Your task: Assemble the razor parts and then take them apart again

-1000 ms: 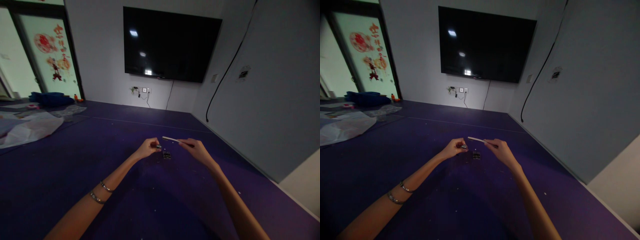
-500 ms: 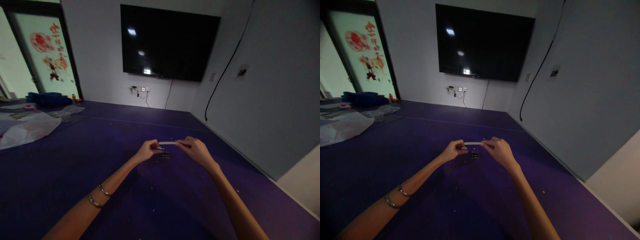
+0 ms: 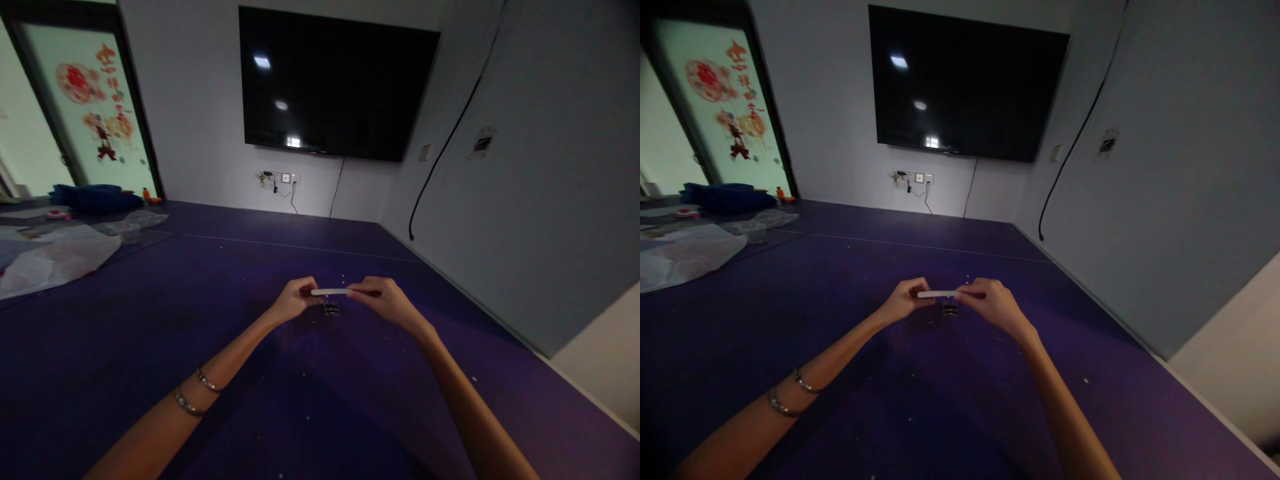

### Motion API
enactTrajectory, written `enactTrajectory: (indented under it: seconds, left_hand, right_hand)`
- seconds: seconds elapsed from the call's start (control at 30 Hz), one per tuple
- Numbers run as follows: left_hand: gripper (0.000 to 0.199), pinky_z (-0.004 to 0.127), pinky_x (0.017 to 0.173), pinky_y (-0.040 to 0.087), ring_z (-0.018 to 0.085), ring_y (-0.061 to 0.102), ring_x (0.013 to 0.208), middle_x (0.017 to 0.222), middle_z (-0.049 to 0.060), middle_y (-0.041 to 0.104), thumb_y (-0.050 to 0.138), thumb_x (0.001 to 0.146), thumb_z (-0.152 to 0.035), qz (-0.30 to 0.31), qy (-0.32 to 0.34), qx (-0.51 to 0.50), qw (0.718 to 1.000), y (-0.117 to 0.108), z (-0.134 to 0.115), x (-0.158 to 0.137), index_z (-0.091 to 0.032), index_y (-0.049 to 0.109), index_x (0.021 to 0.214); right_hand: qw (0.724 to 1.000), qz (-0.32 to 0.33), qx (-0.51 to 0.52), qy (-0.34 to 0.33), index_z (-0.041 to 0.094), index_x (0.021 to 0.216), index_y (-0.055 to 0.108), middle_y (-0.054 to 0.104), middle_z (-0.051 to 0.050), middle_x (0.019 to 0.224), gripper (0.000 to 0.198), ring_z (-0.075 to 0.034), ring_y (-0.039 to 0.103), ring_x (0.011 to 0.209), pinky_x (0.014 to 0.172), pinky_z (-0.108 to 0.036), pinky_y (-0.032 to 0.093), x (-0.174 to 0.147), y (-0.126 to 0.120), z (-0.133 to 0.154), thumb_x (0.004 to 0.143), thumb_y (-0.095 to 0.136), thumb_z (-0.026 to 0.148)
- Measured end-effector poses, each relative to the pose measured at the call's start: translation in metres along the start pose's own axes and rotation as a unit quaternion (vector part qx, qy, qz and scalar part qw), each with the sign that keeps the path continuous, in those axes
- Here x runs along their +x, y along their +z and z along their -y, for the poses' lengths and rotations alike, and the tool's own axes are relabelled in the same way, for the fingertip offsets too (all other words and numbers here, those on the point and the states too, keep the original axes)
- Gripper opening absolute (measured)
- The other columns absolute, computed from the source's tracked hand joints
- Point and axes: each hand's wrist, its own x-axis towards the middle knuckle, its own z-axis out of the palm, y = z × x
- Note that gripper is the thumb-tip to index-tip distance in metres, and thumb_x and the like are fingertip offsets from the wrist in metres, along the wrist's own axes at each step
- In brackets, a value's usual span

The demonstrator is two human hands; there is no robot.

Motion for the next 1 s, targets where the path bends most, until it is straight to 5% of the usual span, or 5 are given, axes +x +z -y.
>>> enactTrajectory:
  seconds: [0.17, 0.33, 0.47, 0.63, 1.0]
  left_hand:
    - [0.029, 0.020, 0.054, 0.034, 0.007, 0.043, 0.055, 0.058, -0.007, 0.045, 0.072, 0.062, -0.026, 0.002, 0.003, -0.017, 1.000, 0.0010, -0.0042, -0.0011, -0.014, 0.046, 0.063]
    - [0.025, 0.020, 0.054, 0.035, 0.006, 0.043, 0.054, 0.058, -0.006, 0.046, 0.071, 0.063, -0.025, 0.000, 0.011, -0.012, 1.000, 0.0015, -0.0044, -0.0009, -0.014, 0.049, 0.064]
    - [0.028, 0.022, 0.058, 0.037, 0.007, 0.046, 0.057, 0.060, -0.005, 0.049, 0.072, 0.062, -0.026, -0.004, 0.003, -0.019, 1.000, 0.0008, -0.0014, -0.0003, -0.015, 0.047, 0.064]
    - [0.026, 0.021, 0.057, 0.036, 0.007, 0.046, 0.056, 0.060, -0.006, 0.050, 0.073, 0.062, -0.026, 0.000, -0.003, -0.019, 1.000, 0.0011, -0.0044, -0.0005, -0.014, 0.050, 0.065]
    - [0.029, 0.020, 0.055, 0.035, 0.007, 0.046, 0.056, 0.058, -0.006, 0.049, 0.072, 0.062, -0.027, -0.002, -0.004, -0.022, 1.000, 0.0027, -0.0107, -0.0026, -0.014, 0.046, 0.062]
  right_hand:
    - [0.999, -0.034, -0.018, 0.027, 0.029, 0.093, 0.070, 0.067, -0.002, 0.082, 0.028, -0.015, 0.060, 0.071, 0.061, -0.024, 0.041, -0.0010, -0.0014, 0.0024, 0.080, 0.052, 0.047]
    - [1.000, 0.002, 0.023, 0.014, 0.029, 0.092, 0.070, 0.067, -0.001, 0.079, 0.026, -0.014, 0.060, 0.069, 0.059, -0.024, 0.040, -0.0010, -0.0004, 0.0013, 0.079, 0.054, 0.045]
    - [0.998, -0.046, 0.003, 0.031, 0.029, 0.091, 0.071, 0.067, -0.002, 0.082, 0.025, -0.015, 0.060, 0.072, 0.061, -0.024, 0.040, -0.0009, -0.0023, -0.0007, 0.078, 0.057, 0.045]
    - [0.997, 0.016, 0.075, 0.000, 0.025, 0.091, 0.072, 0.067, -0.002, 0.074, 0.026, -0.014, 0.057, 0.065, 0.057, -0.024, 0.040, -0.0011, -0.0050, -0.0009, 0.077, 0.058, 0.042]
    - [0.990, 0.035, 0.124, 0.054, 0.021, 0.093, 0.072, 0.068, -0.002, 0.068, 0.032, -0.017, 0.060, 0.065, 0.059, -0.026, 0.044, -0.0010, -0.0055, -0.0022, 0.075, 0.057, 0.044]
